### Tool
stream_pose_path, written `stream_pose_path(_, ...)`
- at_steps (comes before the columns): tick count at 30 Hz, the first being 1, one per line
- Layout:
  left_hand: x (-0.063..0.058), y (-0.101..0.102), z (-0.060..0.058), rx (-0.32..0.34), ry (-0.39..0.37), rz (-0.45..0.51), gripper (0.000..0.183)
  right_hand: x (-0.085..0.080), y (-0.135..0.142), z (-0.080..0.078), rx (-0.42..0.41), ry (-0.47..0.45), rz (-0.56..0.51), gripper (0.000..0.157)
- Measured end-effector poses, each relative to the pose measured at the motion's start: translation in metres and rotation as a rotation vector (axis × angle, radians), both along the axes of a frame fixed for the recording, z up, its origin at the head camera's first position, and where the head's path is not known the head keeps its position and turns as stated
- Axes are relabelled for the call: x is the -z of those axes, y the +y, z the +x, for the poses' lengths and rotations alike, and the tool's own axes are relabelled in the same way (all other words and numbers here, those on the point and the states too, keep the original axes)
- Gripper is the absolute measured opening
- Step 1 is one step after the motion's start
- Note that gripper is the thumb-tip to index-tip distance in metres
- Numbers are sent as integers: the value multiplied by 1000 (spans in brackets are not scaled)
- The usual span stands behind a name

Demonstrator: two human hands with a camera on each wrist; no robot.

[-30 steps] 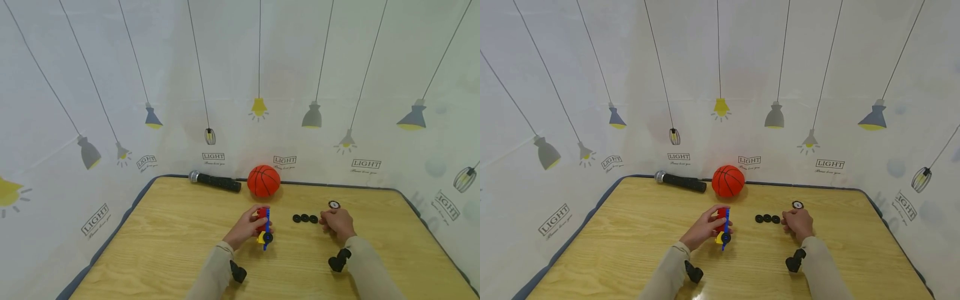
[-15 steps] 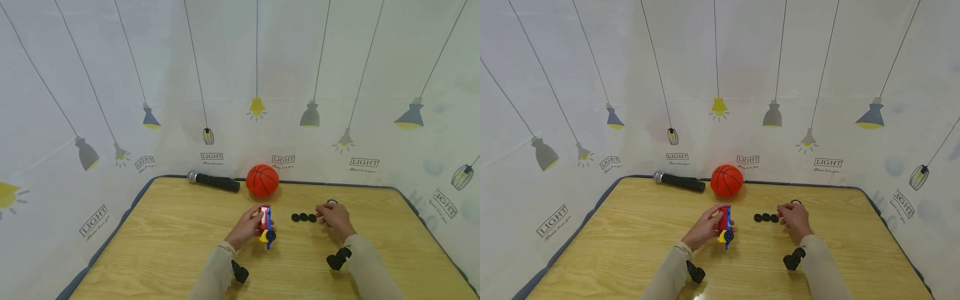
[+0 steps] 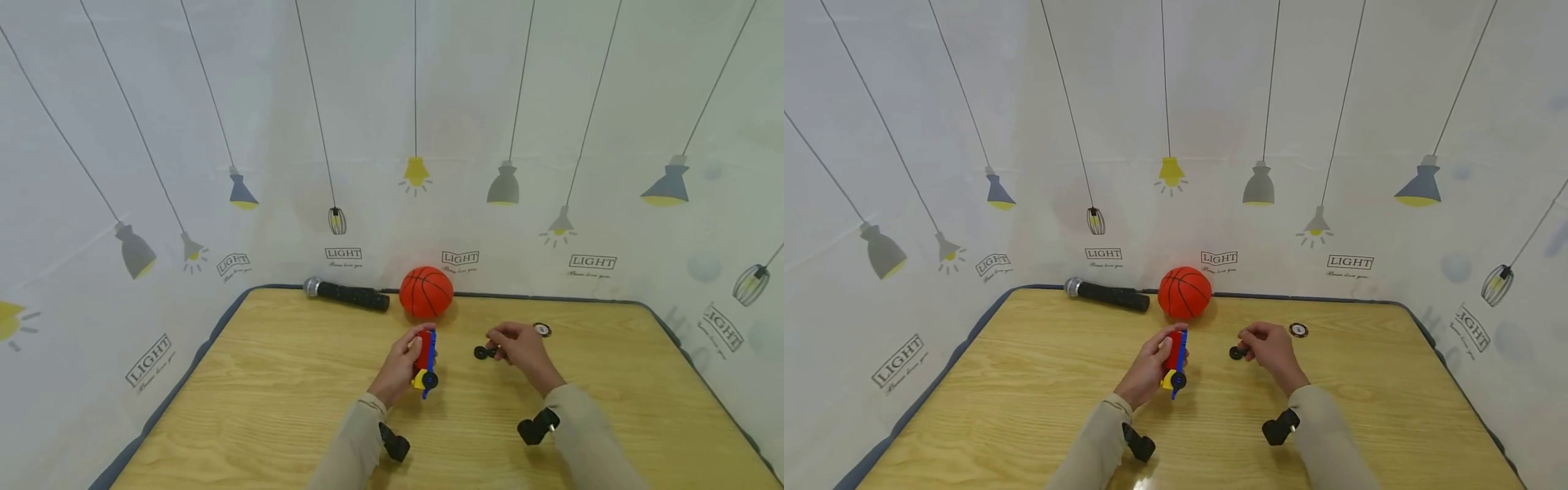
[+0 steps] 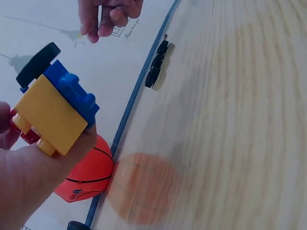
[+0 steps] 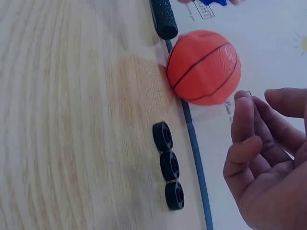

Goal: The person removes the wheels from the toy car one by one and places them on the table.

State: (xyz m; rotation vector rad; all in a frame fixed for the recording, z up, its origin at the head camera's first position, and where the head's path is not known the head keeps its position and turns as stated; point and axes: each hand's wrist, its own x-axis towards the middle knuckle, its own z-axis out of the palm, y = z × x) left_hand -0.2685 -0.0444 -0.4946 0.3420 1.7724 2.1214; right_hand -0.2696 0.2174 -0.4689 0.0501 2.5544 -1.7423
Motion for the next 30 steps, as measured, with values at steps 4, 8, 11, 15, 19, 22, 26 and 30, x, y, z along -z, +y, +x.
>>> stream_pose_path(4,0,0,-1,-31,19,12,40,-2,-14,5,-51,35,40,27)
stream_pose_path(8,1,0,-3,-55,29,14,40,0,-30,13,-139,61,62,25)
stream_pose_path(11,1,1,-4,-65,50,4,40,4,-41,19,-220,100,78,23)
stream_pose_path(15,1,2,-4,-92,78,-12,41,11,-54,24,-298,168,87,21)
stream_pose_path(19,3,1,-5,-135,76,-16,40,15,-64,27,-346,201,78,19)
stream_pose_path(22,3,1,-5,-140,76,-6,41,14,-70,30,-370,205,100,17)
stream_pose_path(26,3,3,-3,-128,83,-4,42,12,-76,33,-392,191,128,17)
stream_pose_path(30,2,4,-2,-119,88,-5,41,11,-79,35,-394,185,135,18)
